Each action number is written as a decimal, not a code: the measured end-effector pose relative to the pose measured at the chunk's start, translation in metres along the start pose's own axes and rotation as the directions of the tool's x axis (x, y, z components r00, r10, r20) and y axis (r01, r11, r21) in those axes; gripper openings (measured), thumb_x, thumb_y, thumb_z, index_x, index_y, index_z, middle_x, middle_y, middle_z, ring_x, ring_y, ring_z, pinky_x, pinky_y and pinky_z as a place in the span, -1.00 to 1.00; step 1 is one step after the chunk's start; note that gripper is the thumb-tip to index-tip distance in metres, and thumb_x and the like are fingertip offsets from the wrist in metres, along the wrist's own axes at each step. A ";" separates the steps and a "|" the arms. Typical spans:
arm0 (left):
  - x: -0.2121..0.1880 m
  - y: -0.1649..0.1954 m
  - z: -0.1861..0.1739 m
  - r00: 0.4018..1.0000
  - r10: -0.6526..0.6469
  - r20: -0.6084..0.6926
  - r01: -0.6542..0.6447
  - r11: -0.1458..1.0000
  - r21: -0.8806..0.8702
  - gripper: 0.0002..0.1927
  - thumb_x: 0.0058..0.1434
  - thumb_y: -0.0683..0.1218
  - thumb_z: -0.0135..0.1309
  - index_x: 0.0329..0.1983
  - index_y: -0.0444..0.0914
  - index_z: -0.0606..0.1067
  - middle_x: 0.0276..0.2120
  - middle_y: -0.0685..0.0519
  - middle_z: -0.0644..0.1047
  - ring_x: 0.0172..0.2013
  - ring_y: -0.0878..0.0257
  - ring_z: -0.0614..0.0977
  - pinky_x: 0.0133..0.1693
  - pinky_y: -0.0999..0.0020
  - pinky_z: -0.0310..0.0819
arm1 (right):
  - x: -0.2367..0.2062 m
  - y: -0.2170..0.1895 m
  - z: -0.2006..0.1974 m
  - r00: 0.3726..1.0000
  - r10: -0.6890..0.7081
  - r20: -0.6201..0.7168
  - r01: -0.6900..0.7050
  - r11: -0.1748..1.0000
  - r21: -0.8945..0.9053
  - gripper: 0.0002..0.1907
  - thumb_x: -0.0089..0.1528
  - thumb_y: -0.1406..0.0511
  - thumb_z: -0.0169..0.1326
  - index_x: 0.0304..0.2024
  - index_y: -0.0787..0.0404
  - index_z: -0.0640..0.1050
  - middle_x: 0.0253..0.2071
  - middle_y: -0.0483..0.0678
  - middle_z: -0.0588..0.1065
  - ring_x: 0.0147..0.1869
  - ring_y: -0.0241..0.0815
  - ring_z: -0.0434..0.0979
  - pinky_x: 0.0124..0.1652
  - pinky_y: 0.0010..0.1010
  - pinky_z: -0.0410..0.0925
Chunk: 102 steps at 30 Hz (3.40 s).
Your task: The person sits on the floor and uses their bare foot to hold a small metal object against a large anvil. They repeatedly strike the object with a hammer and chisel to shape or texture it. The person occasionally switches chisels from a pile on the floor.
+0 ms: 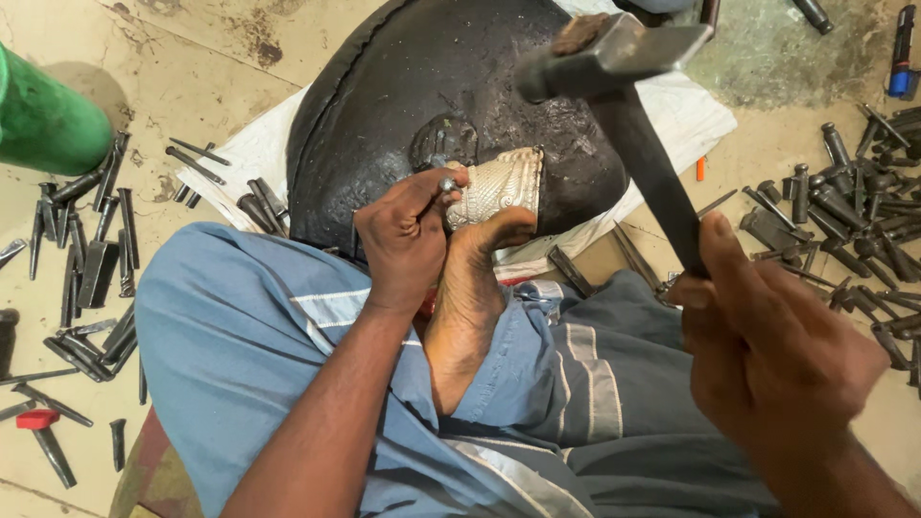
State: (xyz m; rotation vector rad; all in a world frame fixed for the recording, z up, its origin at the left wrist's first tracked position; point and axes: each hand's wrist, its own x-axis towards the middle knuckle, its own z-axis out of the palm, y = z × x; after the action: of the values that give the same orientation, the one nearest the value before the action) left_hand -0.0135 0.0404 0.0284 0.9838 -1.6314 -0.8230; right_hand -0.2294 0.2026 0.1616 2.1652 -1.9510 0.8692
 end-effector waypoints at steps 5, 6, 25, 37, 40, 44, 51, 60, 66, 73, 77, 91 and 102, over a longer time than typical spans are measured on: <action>0.000 -0.002 0.000 0.996 -0.086 0.016 0.083 0.984 0.155 -0.81 0.18 -0.41 0.14 -0.22 -0.32 0.61 -0.35 -0.10 0.64 -0.37 0.21 0.70 -0.27 0.38 0.55 | 0.005 -0.007 0.021 0.985 -0.078 0.155 0.085 0.996 -0.037 -0.65 0.25 0.43 0.15 0.10 0.19 0.54 -0.47 -0.01 0.53 -0.59 -0.24 0.44 -0.60 -0.34 0.29; 0.000 0.000 -0.001 0.999 -0.049 0.012 0.047 0.992 0.119 -0.78 0.18 -0.41 0.13 -0.18 -0.30 0.61 -0.30 -0.08 0.65 -0.32 0.23 0.72 -0.25 0.40 0.57 | 0.005 -0.007 0.029 0.969 -0.047 0.242 0.060 0.997 -0.044 -0.56 0.20 0.42 0.17 0.17 0.21 0.55 -0.52 0.00 0.49 -0.61 -0.17 0.42 -0.59 -0.28 0.32; 0.007 0.004 -0.001 1.000 -0.015 0.002 0.014 0.999 0.032 -0.78 0.21 -0.36 0.15 -0.12 -0.27 0.63 -0.23 -0.02 0.70 -0.21 0.24 0.77 -0.16 0.40 0.64 | 0.007 0.008 0.000 0.998 0.059 0.032 -0.059 0.998 -0.010 -0.57 0.43 0.37 0.16 0.33 0.33 0.46 -0.31 0.12 0.57 -0.35 -0.26 0.61 -0.42 -0.46 0.39; 0.010 0.010 0.000 1.000 -0.015 -0.019 0.016 0.999 0.051 -0.83 0.24 -0.31 0.19 -0.13 -0.28 0.62 -0.23 -0.04 0.69 -0.21 0.22 0.77 -0.16 0.40 0.63 | 0.002 0.012 0.038 0.973 0.079 0.217 -0.080 0.997 -0.005 -0.52 0.31 0.40 0.13 0.31 0.25 0.54 -0.44 -0.05 0.56 -0.53 -0.32 0.46 -0.57 -0.43 0.37; 0.010 0.012 0.000 0.997 -0.074 -0.026 0.076 0.995 0.060 -0.85 0.23 -0.29 0.21 -0.15 -0.28 0.64 -0.26 -0.03 0.69 -0.26 0.24 0.75 -0.20 0.40 0.60 | 0.000 0.017 0.022 0.989 0.147 0.023 -0.145 0.988 -0.048 -0.62 0.33 0.37 0.21 0.20 0.28 0.56 -0.50 -0.02 0.58 -0.59 -0.30 0.46 -0.61 -0.38 0.28; 0.013 0.012 0.001 0.998 -0.064 -0.012 0.065 0.998 0.023 -0.85 0.23 -0.28 0.21 -0.14 -0.28 0.64 -0.25 -0.02 0.70 -0.25 0.27 0.75 -0.23 0.42 0.60 | 0.006 0.018 0.002 0.997 0.076 0.032 -0.075 0.997 -0.033 -0.58 0.43 0.36 0.17 0.33 0.29 0.48 -0.26 0.13 0.60 -0.31 -0.24 0.62 -0.43 -0.49 0.38; 0.014 0.010 0.000 0.997 -0.069 0.029 0.067 0.995 0.077 -0.84 0.22 -0.29 0.22 -0.14 -0.28 0.65 -0.28 -0.03 0.69 -0.31 0.30 0.74 -0.29 0.43 0.58 | 0.020 0.006 -0.004 0.989 0.138 0.049 -0.139 0.990 0.024 -0.56 0.33 0.43 0.16 0.25 0.43 0.46 -0.48 0.06 0.54 -0.47 -0.30 0.54 -0.48 -0.41 0.33; 0.014 0.011 -0.003 0.996 -0.079 0.035 0.075 0.992 0.102 -0.81 0.19 -0.33 0.18 -0.14 -0.31 0.64 -0.32 -0.05 0.67 -0.35 0.30 0.72 -0.30 0.43 0.54 | 0.012 0.006 0.036 0.959 0.023 0.283 -0.046 0.996 0.074 -0.46 0.21 0.45 0.15 0.27 0.19 0.48 -0.56 -0.01 0.47 -0.60 -0.22 0.41 -0.57 -0.32 0.33; 0.020 0.015 0.001 0.986 -0.167 -0.003 0.167 0.985 0.052 -0.86 0.21 -0.28 0.20 -0.17 -0.28 0.65 -0.34 0.00 0.69 -0.34 0.32 0.72 -0.27 0.41 0.56 | 0.008 0.012 0.016 0.994 0.095 0.052 -0.097 0.994 0.044 -0.53 0.41 0.44 0.13 0.38 0.19 0.44 -0.34 -0.01 0.60 -0.32 -0.27 0.64 -0.37 -0.48 0.44; 0.023 0.014 -0.001 0.987 -0.149 0.056 0.143 0.985 0.099 -0.87 0.20 -0.27 0.24 -0.19 -0.28 0.65 -0.34 -0.01 0.69 -0.38 0.33 0.71 -0.33 0.45 0.53 | 0.007 0.020 0.004 0.987 0.155 0.053 -0.156 0.988 0.013 -0.56 0.40 0.40 0.13 0.33 0.26 0.46 -0.31 0.09 0.59 -0.29 -0.22 0.63 -0.34 -0.43 0.44; 0.021 0.010 0.000 0.992 -0.103 0.073 0.094 0.989 0.111 -0.85 0.19 -0.28 0.24 -0.17 -0.28 0.65 -0.33 -0.03 0.69 -0.37 0.34 0.72 -0.35 0.47 0.54 | 0.011 0.014 0.002 0.984 0.175 0.030 -0.176 0.983 0.047 -0.53 0.32 0.41 0.13 0.30 0.26 0.48 -0.42 0.07 0.55 -0.42 -0.21 0.54 -0.44 -0.39 0.39; 0.023 0.014 0.002 0.980 -0.198 0.010 0.196 0.976 0.092 -0.86 0.20 -0.26 0.22 -0.19 -0.26 0.66 -0.35 0.00 0.69 -0.36 0.31 0.72 -0.29 0.42 0.55 | 0.023 0.008 0.009 0.982 0.175 0.066 -0.175 0.984 -0.020 -0.59 0.28 0.40 0.20 0.17 0.39 0.53 -0.40 0.19 0.59 -0.46 -0.26 0.55 -0.51 -0.37 0.34; 0.029 0.007 -0.001 0.988 -0.112 0.106 0.100 0.989 0.107 -0.82 0.18 -0.30 0.18 -0.16 -0.29 0.65 -0.30 -0.02 0.70 -0.32 0.28 0.76 -0.28 0.43 0.59 | 0.015 0.013 0.012 0.941 0.337 0.036 -0.335 0.907 0.254 -0.64 0.34 0.39 0.08 0.20 0.24 0.54 -0.54 -0.04 0.47 -0.56 -0.28 0.40 -0.53 -0.40 0.32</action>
State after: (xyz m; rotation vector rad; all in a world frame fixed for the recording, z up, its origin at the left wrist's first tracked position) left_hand -0.0182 0.0173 0.0464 1.1209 -1.7422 -0.8879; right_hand -0.2377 0.1818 0.1547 1.9642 -2.3699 1.2442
